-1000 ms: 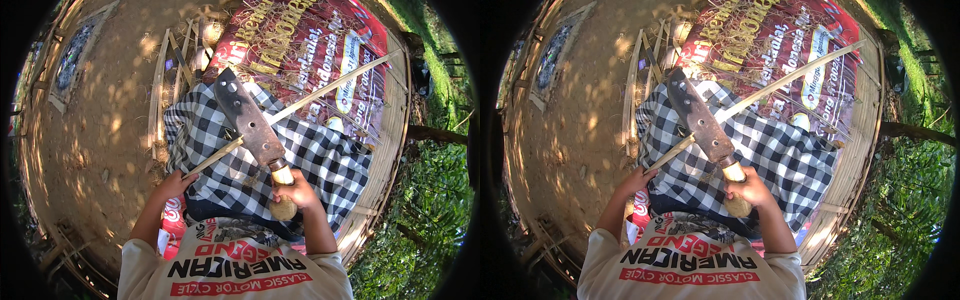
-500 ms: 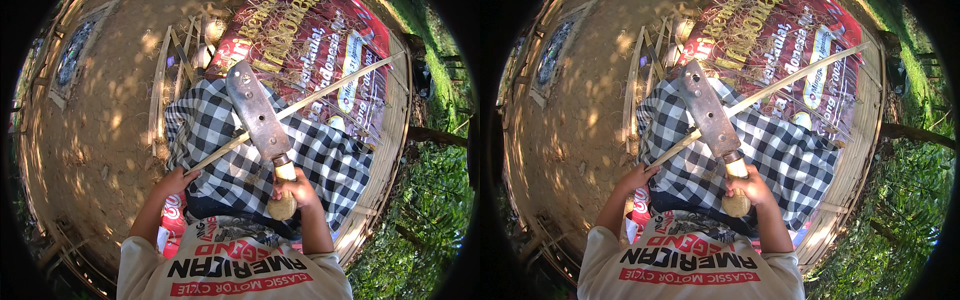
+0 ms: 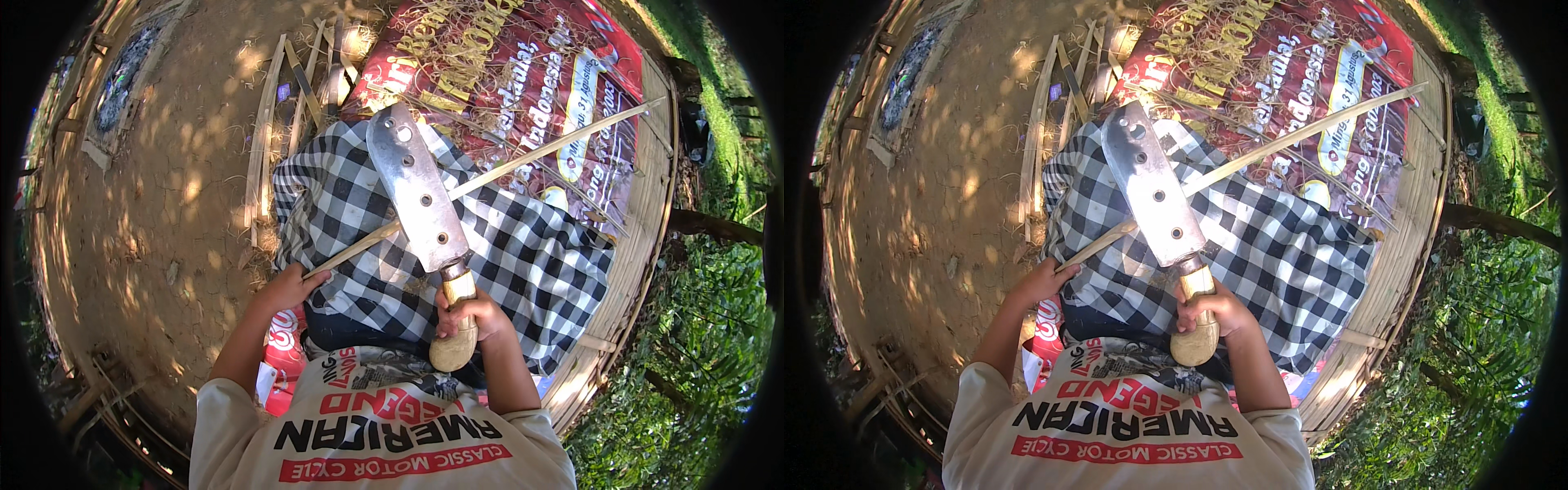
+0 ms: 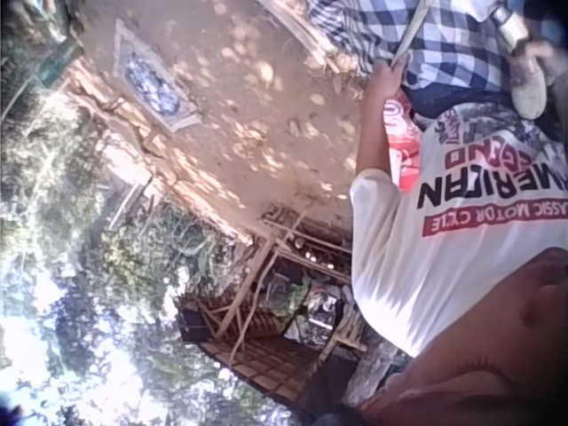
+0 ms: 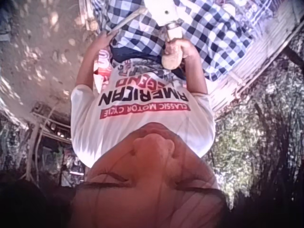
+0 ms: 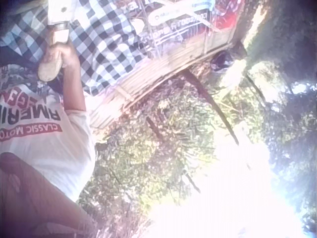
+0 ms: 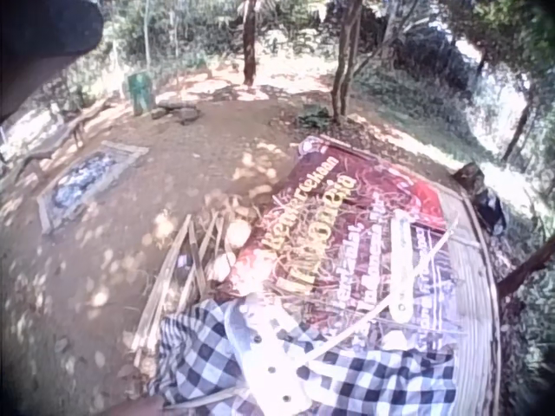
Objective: The person shaves and splits pieces of bamboo using a large machete on a wooden platform outdoors.
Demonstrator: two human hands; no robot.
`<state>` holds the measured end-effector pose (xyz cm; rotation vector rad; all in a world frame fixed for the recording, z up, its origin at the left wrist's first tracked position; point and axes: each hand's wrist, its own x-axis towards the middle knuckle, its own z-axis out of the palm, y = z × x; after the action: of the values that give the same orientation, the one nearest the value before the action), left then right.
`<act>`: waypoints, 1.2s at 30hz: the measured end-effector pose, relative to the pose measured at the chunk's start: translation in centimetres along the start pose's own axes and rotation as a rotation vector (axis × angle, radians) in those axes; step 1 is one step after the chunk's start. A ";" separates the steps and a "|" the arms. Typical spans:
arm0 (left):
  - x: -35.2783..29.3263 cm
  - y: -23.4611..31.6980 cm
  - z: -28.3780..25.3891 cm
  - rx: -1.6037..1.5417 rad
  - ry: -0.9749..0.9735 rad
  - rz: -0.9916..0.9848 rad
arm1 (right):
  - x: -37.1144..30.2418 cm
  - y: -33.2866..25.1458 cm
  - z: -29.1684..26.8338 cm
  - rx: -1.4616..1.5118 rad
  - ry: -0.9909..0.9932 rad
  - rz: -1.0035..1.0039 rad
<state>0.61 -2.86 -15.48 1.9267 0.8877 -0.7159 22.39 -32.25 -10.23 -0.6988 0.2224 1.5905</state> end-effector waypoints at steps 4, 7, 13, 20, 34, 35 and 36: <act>-1.3 4.0 -2.0 -0.061 -0.163 -0.083 | 0.3 0.5 1.3 -0.061 0.067 -0.091; -0.1 0.5 -0.3 0.012 -0.058 -0.058 | -0.4 -0.4 1.5 -0.170 0.212 -0.192; -0.7 2.7 -0.9 0.029 -0.061 -0.109 | -0.7 -1.1 0.9 -0.275 0.413 -0.278; -1.5 3.4 -1.1 0.034 -0.050 -0.113 | -0.3 0.8 1.9 -0.230 0.161 -0.009; -0.4 0.4 0.8 -0.008 0.107 0.029 | -0.7 0.5 2.2 -0.524 0.294 -0.067; -0.2 0.0 1.1 -0.010 0.132 0.058 | -0.3 1.1 2.3 -0.617 0.220 -0.001; -0.2 -0.1 1.3 -0.012 0.158 0.083 | 0.1 1.6 2.6 -0.612 0.228 0.090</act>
<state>0.22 -4.02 -15.92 2.0182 0.8997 -0.5137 20.09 -31.06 -8.60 -1.3613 -0.0782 1.6723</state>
